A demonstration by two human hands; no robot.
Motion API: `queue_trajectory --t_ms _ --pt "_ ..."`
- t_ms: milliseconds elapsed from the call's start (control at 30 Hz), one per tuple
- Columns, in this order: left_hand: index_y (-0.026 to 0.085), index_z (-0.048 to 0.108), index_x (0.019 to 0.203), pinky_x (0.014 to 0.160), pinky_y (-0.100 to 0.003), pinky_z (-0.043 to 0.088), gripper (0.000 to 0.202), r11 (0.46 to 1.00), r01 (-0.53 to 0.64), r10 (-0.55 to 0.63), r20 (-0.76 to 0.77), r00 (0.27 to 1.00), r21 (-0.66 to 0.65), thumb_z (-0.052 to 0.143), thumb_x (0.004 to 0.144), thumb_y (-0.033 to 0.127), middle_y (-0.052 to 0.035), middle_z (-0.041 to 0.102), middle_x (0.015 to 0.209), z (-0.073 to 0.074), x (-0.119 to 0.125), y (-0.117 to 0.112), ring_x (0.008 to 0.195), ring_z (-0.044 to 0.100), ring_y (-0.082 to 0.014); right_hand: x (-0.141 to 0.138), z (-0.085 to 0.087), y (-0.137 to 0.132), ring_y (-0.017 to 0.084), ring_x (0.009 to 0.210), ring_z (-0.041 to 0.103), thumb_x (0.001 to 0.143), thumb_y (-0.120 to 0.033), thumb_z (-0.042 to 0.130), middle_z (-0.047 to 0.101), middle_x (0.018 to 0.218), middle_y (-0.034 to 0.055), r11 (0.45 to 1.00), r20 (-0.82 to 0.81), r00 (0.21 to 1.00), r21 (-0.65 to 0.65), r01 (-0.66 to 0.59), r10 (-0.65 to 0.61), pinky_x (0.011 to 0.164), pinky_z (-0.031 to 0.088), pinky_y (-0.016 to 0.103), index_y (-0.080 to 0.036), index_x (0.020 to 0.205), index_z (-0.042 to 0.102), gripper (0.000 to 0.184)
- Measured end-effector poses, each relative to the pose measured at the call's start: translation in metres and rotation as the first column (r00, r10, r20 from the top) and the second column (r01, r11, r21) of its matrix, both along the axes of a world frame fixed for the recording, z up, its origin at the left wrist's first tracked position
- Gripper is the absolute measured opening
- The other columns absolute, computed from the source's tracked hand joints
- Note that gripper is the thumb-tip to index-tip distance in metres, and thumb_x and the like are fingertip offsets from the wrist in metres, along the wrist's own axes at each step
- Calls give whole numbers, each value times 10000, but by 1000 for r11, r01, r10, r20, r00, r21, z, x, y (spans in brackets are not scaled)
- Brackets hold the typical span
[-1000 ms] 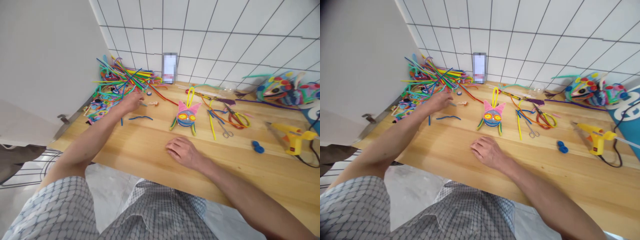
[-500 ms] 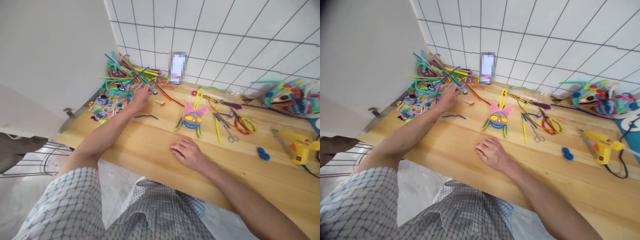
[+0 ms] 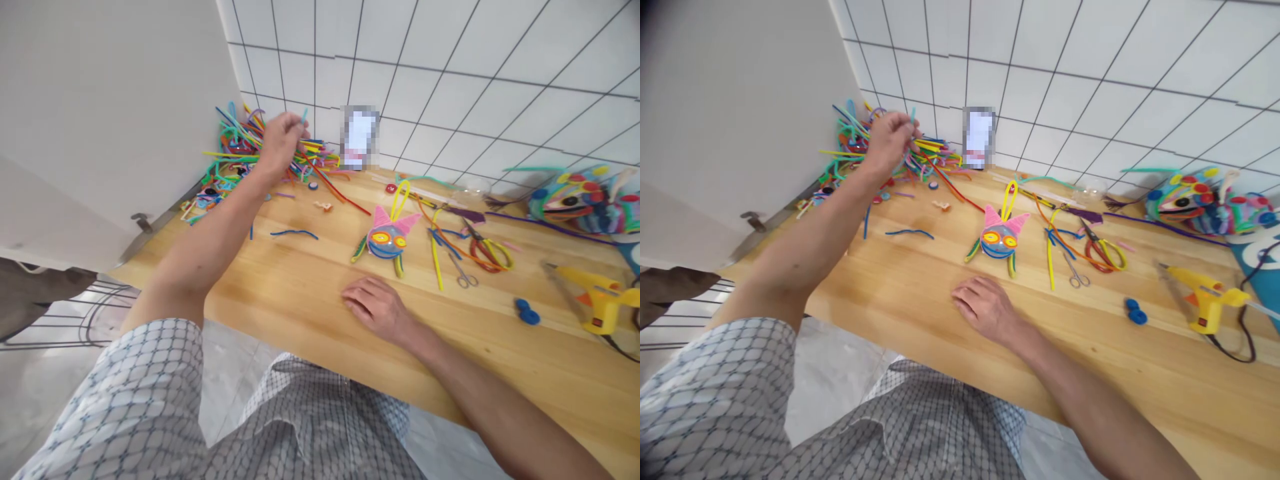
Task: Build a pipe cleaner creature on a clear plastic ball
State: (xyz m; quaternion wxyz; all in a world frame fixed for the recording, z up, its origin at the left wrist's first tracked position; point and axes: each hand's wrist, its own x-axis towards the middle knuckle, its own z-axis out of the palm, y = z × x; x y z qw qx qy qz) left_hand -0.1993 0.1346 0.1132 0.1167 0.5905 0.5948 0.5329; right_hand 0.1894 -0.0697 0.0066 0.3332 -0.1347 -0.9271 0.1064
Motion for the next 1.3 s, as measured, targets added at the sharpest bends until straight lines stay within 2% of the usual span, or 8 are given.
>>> queue_trajectory --t_ms 133,267,467,667,800,867,1033,1300 --pt "401 670 1024 896 -550 671 324 997 -26 25 18 1000 72 668 932 711 17 860 1180 49 -12 -5 960 817 -284 0 -2 1 212 940 833 1179 -229 644 892 1018 65 1000 -8 1000 5 -6 6 927 688 396 -224 1159 777 134" --pt "401 614 1114 914 -490 685 439 994 -42 46 -30 999 105 567 982 817 68 847 1186 87 -5 -19 974 779 -224 0 -3 1 221 946 836 1164 -217 668 895 1033 69 1000 -10 1000 -9 -11 11 936 684 408 -220 1179 781 114" --pt "422 674 1067 857 -551 652 200 994 62 -48 -145 988 93 599 1006 597 -9 859 1259 102 14 -33 1035 853 -289 -1 -1 1 221 923 829 1168 -217 662 889 1009 62 1000 -21 1000 8 -14 14 912 674 396 -210 1156 765 103" --pt "361 744 1183 939 -505 651 329 992 105 -78 -335 939 63 506 1105 575 -28 853 1208 69 20 -27 1043 773 -256 -1 0 0 216 926 826 1177 -223 649 889 1016 54 1000 -17 1000 13 -5 5 923 672 393 -217 1150 756 110" --pt "250 814 1162 1090 -489 610 306 990 142 -116 -511 852 12 533 1091 348 -88 858 1167 27 35 -31 1137 780 -270 0 -1 0 224 950 832 1170 -217 659 894 1033 60 1000 2 1000 -3 -6 6 942 672 400 -219 1161 761 103" --pt "189 840 1176 1127 -479 598 355 986 113 -166 -611 774 -124 508 1077 262 -134 858 1227 2 46 -37 1224 785 -301 1 -2 0 222 953 834 1172 -221 658 896 1040 61 1000 14 1000 -13 -2 2 949 673 400 -225 1161 764 106" --pt "180 870 1153 1036 -414 608 343 931 -69 -220 -700 679 -360 541 1057 184 -157 848 1274 -53 72 -63 1210 779 -313 2 -4 0 213 948 837 1187 -233 634 894 1045 52 1000 31 1000 -12 6 -5 956 674 397 -223 1158 758 128" --pt "128 841 1205 1147 -490 572 353 935 -168 -98 -684 723 -312 509 1127 219 -235 790 1389 -84 78 -78 1340 731 -382 3 -6 1 212 967 829 1162 -218 673 894 1074 68 999 30 1000 -47 -1 3 959 681 399 -231 1183 784 114"
